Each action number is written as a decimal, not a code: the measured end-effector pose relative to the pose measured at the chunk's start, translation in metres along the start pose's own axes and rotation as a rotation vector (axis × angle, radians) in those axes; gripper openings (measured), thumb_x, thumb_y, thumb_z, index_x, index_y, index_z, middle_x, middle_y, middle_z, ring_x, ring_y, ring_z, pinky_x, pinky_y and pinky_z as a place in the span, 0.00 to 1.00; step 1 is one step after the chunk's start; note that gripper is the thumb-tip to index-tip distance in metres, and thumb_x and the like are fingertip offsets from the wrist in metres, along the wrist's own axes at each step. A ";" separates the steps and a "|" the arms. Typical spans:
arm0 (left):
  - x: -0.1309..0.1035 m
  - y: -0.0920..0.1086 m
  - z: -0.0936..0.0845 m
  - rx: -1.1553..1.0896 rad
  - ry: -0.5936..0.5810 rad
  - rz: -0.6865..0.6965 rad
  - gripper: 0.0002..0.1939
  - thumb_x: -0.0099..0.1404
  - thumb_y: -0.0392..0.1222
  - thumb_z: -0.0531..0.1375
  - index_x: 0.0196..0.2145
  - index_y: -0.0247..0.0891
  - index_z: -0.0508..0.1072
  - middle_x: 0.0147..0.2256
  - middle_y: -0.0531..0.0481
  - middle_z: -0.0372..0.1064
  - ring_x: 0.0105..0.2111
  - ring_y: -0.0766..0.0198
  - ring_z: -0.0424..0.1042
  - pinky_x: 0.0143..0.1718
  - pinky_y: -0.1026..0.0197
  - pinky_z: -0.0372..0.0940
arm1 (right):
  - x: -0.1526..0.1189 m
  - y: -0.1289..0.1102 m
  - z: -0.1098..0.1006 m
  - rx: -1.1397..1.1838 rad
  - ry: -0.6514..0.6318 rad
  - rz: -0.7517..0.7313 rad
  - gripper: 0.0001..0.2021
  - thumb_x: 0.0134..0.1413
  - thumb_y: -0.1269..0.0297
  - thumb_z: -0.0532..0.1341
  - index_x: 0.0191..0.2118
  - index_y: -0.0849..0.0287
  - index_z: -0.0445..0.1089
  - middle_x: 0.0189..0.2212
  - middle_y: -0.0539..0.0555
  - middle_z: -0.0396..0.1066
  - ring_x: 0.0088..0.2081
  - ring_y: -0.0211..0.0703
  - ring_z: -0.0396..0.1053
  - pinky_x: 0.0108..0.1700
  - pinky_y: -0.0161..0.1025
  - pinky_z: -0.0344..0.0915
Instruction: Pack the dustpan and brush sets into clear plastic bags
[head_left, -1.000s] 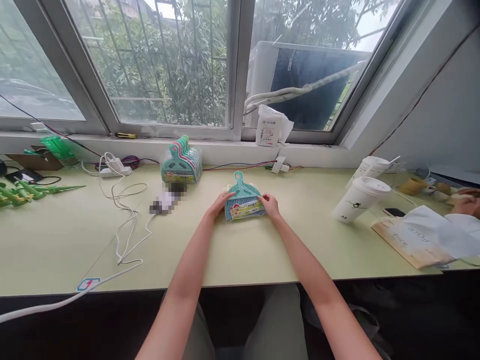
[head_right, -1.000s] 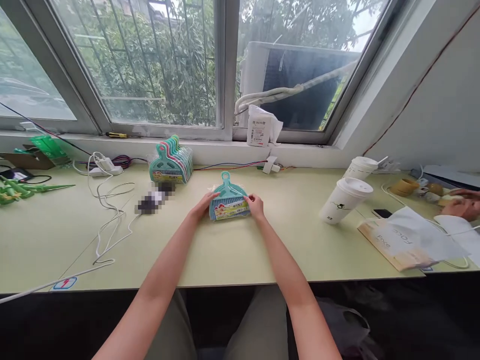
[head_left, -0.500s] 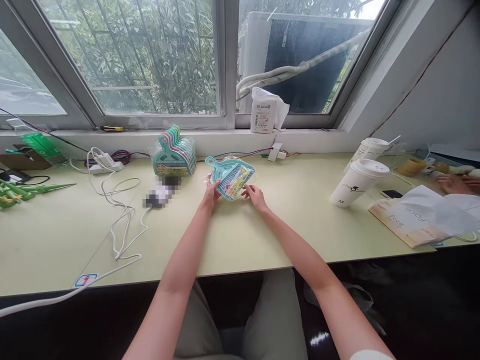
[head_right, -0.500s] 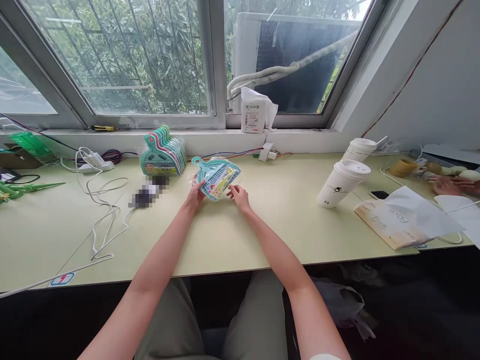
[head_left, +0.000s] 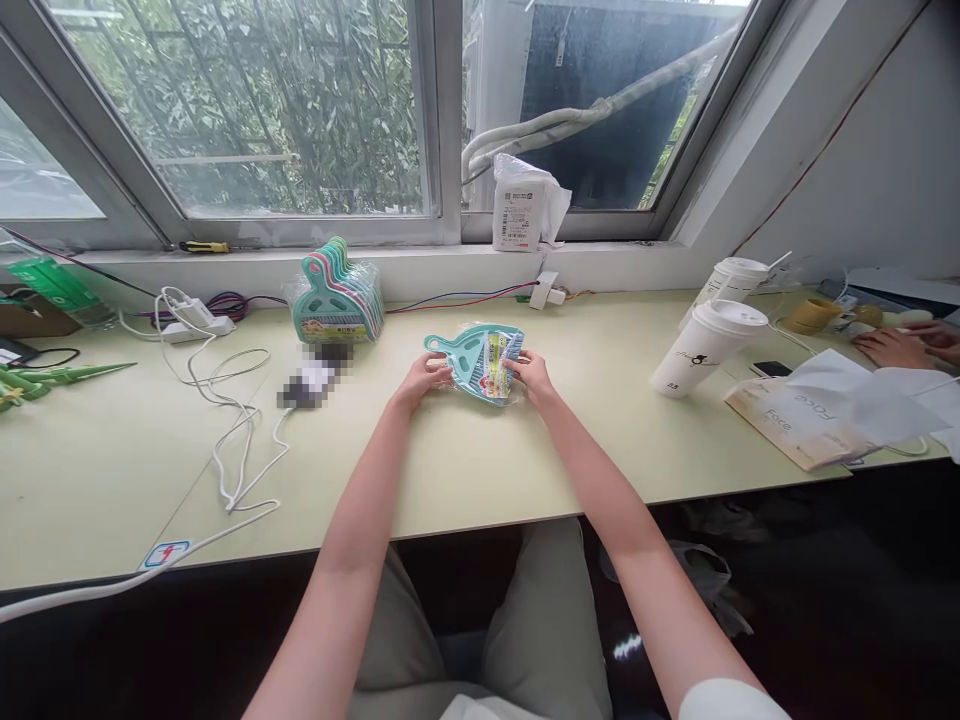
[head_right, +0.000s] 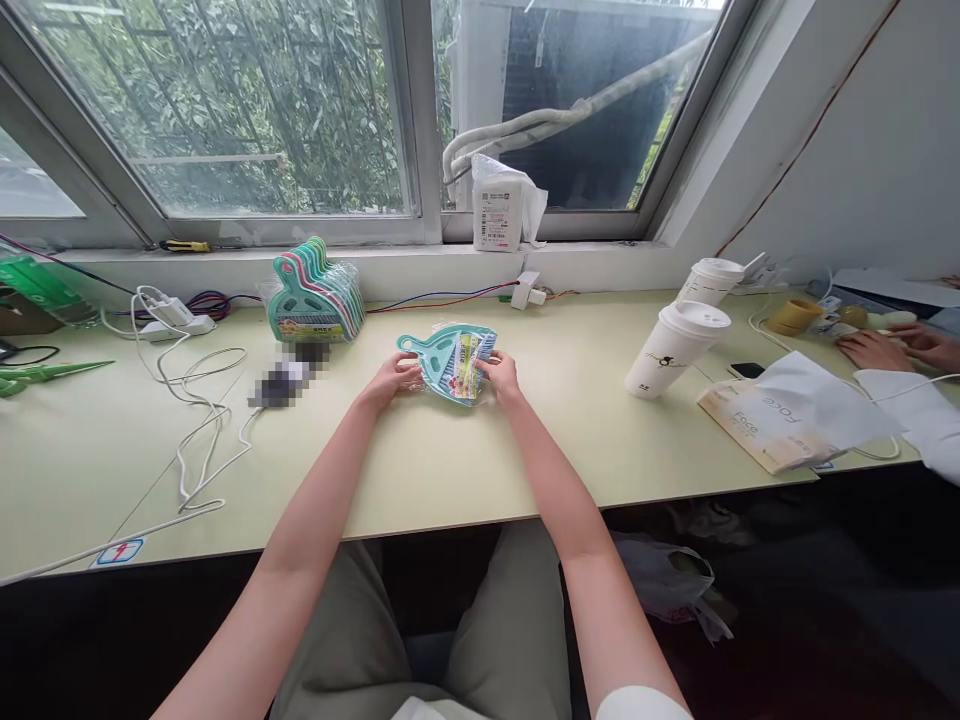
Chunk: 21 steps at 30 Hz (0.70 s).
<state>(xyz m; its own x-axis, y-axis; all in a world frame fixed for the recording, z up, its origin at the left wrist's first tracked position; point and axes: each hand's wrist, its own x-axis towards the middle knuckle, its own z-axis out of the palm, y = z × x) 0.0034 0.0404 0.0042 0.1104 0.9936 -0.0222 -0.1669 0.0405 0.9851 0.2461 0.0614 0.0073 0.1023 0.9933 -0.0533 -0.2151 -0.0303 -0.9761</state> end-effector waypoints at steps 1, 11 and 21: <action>0.000 0.000 0.000 0.025 0.005 -0.002 0.29 0.46 0.43 0.72 0.44 0.36 0.69 0.33 0.45 0.75 0.31 0.61 0.75 0.39 0.55 0.70 | 0.000 -0.002 -0.001 0.003 0.006 0.008 0.12 0.41 0.78 0.68 0.34 0.61 0.68 0.28 0.52 0.75 0.31 0.39 0.73 0.35 0.37 0.73; -0.008 0.019 -0.059 0.244 0.898 0.128 0.16 0.55 0.26 0.57 0.43 0.35 0.68 0.42 0.41 0.73 0.43 0.57 0.73 0.48 0.47 0.65 | 0.011 -0.020 -0.031 0.122 0.063 -0.005 0.10 0.41 0.79 0.67 0.32 0.62 0.71 0.31 0.53 0.77 0.33 0.39 0.75 0.41 0.38 0.75; -0.009 0.023 0.012 0.410 0.607 0.385 0.14 0.69 0.43 0.48 0.49 0.37 0.64 0.49 0.39 0.66 0.51 0.54 0.66 0.52 0.49 0.62 | 0.000 -0.005 -0.011 0.194 0.050 0.008 0.07 0.47 0.75 0.64 0.34 0.60 0.71 0.34 0.52 0.77 0.36 0.38 0.75 0.38 0.34 0.74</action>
<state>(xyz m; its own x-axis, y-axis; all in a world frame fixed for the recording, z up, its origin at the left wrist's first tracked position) 0.0107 0.0316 0.0289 -0.4496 0.8189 0.3567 0.2985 -0.2387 0.9241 0.2582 0.0605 0.0097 0.1466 0.9863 -0.0757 -0.3987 -0.0111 -0.9170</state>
